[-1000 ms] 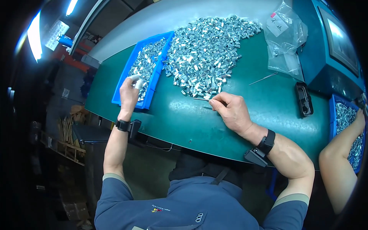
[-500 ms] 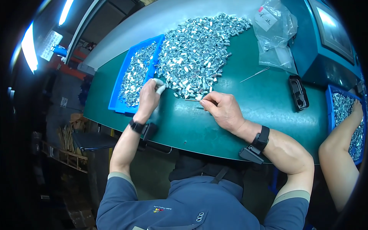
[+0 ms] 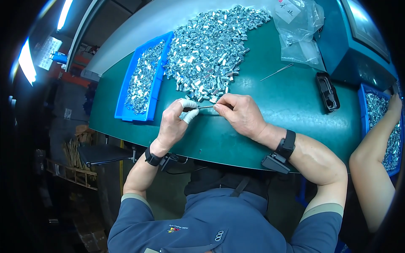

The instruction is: The person picks up a metal part and a metal rod by hand, slides the part onto the rod, and places the assembled piece into a blue tray, repeating this process throughout the video.

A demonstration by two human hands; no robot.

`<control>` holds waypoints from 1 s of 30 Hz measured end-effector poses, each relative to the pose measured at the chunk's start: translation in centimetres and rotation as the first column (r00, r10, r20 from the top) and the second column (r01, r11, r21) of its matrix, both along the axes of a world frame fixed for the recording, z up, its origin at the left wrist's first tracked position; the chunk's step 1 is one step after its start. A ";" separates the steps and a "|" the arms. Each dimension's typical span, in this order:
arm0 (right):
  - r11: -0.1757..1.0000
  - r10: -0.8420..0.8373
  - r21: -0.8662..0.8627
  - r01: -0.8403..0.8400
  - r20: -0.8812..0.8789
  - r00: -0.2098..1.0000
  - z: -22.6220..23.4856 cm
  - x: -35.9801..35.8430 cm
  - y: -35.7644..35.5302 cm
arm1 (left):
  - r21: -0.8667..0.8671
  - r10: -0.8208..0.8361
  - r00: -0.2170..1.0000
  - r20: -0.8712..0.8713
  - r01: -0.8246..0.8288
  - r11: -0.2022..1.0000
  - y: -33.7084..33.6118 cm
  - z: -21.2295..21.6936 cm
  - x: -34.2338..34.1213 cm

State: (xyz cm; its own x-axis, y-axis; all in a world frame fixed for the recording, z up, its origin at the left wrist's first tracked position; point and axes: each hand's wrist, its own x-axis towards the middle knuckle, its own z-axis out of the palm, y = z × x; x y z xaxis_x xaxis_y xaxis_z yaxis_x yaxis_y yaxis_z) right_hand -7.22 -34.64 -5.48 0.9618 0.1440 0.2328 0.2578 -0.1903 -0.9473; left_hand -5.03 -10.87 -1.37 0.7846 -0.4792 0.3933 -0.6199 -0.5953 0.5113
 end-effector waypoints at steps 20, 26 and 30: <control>0.997 0.043 -0.066 -0.042 0.020 0.999 0.5 -0.2 0.4 | -0.021 -0.090 0.995 -0.050 0.089 0.996 -1.9 -0.6 -0.3; 0.999 0.041 0.006 -0.040 -0.115 0.993 0.5 -0.3 0.1 | -0.007 -0.089 0.996 -0.029 0.089 0.996 -2.0 -1.0 -0.2; 0.999 0.030 0.042 -0.023 -0.170 0.985 0.7 -0.6 0.1 | 0.001 -0.098 0.995 0.019 0.098 0.995 -1.0 -0.2 -0.3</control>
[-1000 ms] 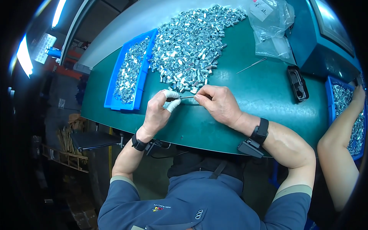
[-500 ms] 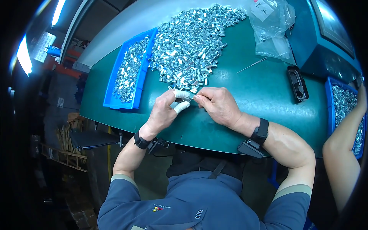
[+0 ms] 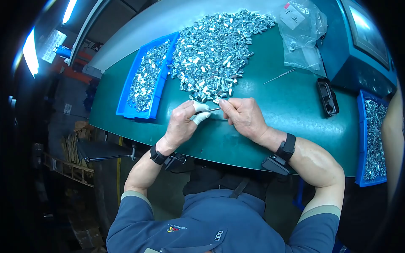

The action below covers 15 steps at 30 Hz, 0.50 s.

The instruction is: The person picks up a metal part and a metal rod by hand, slides the part onto the rod, and places the assembled piece into a blue tray, repeating this process throughout the video.

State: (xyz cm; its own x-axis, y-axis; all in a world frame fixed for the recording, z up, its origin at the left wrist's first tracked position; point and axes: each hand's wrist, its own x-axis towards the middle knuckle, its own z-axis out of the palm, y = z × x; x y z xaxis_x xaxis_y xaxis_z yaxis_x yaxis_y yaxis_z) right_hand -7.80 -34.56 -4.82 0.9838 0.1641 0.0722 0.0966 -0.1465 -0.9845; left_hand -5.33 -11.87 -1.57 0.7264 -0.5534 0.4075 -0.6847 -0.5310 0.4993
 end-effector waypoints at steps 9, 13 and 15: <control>0.998 -0.056 0.044 0.054 0.039 0.998 -0.2 0.3 -0.2 | 0.158 0.583 0.803 0.125 -0.596 0.787 13.4 2.0 8.1; 0.999 -0.037 0.021 0.037 0.005 0.999 0.4 0.2 -0.1 | 0.316 0.625 0.721 0.299 -0.692 0.649 16.4 2.6 11.0; 0.999 -0.035 0.030 0.035 -0.004 0.999 0.4 0.3 -0.1 | 0.301 0.435 0.776 0.457 -0.595 0.745 15.1 1.8 11.5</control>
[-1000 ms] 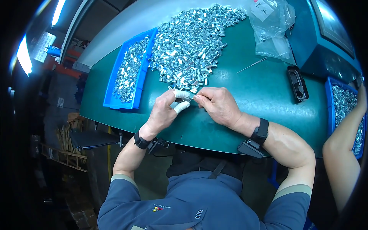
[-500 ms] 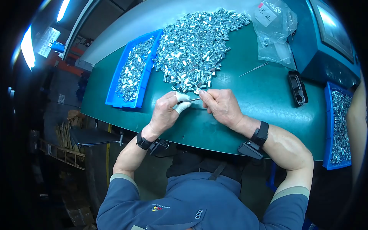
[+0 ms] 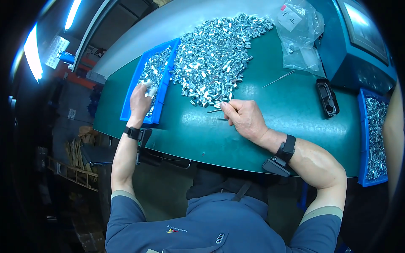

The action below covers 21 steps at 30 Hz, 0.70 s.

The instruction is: The person picks up a metal part and a metal rod by hand, slides the part onto the rod, and places the assembled piece into a blue tray, repeating this process throughout the video.

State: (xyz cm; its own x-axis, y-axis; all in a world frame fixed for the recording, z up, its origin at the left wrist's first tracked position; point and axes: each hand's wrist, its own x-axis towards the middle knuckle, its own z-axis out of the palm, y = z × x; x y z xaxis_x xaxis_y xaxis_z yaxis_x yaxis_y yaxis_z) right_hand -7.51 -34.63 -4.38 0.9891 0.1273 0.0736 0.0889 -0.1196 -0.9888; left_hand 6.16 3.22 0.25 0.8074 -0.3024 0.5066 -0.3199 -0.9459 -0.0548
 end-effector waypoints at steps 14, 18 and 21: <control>0.999 0.020 -0.043 -0.020 0.004 1.000 -0.6 0.1 -0.2 | -0.018 -0.164 0.853 -0.495 0.179 0.984 -10.3 -0.2 6.5; 0.999 0.042 -0.015 -0.041 0.020 0.999 -0.4 0.1 0.0 | -0.117 -0.249 0.857 -0.451 0.220 0.968 -10.3 -0.1 4.3; 0.997 0.034 -0.067 -0.033 0.005 0.999 -0.3 0.1 -0.2 | -0.131 -0.251 0.860 -0.445 0.215 0.968 -10.9 0.2 2.2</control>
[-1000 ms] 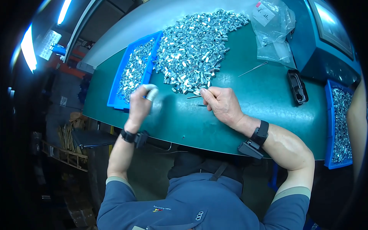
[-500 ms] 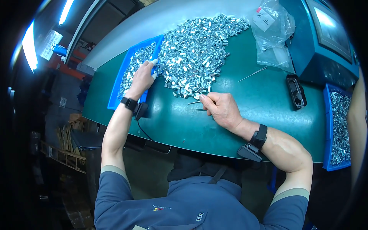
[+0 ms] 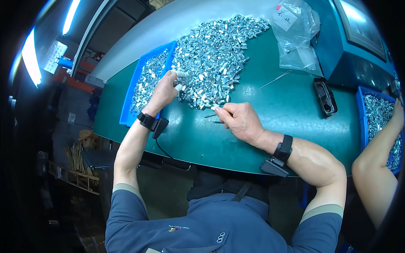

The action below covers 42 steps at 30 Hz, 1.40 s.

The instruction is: The person picks up a metal part and a metal rod by hand, slides the part onto the rod, and places the assembled piece into a blue tray, repeating this process throughout the video.

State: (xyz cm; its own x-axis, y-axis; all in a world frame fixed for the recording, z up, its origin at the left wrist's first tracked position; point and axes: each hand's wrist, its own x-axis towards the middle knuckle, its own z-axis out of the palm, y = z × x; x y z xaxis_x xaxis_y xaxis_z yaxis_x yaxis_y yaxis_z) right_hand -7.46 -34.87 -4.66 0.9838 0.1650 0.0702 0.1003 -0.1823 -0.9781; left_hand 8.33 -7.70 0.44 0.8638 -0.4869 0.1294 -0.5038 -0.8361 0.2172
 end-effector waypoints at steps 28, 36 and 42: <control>0.999 0.032 0.032 -0.034 0.065 0.997 -0.5 -0.1 0.4 | -0.512 -0.030 0.903 -0.429 -0.216 0.831 -1.7 -3.2 -15.6; 0.997 0.076 -0.020 -0.075 0.097 0.992 -0.6 0.3 0.5 | -0.496 -0.045 0.916 -0.398 -0.174 0.851 -2.4 -3.7 -14.8; 0.993 0.102 -0.071 -0.091 0.179 0.979 -0.6 0.0 1.0 | -0.446 -0.082 0.958 -0.274 -0.051 0.893 -1.9 -3.0 -15.4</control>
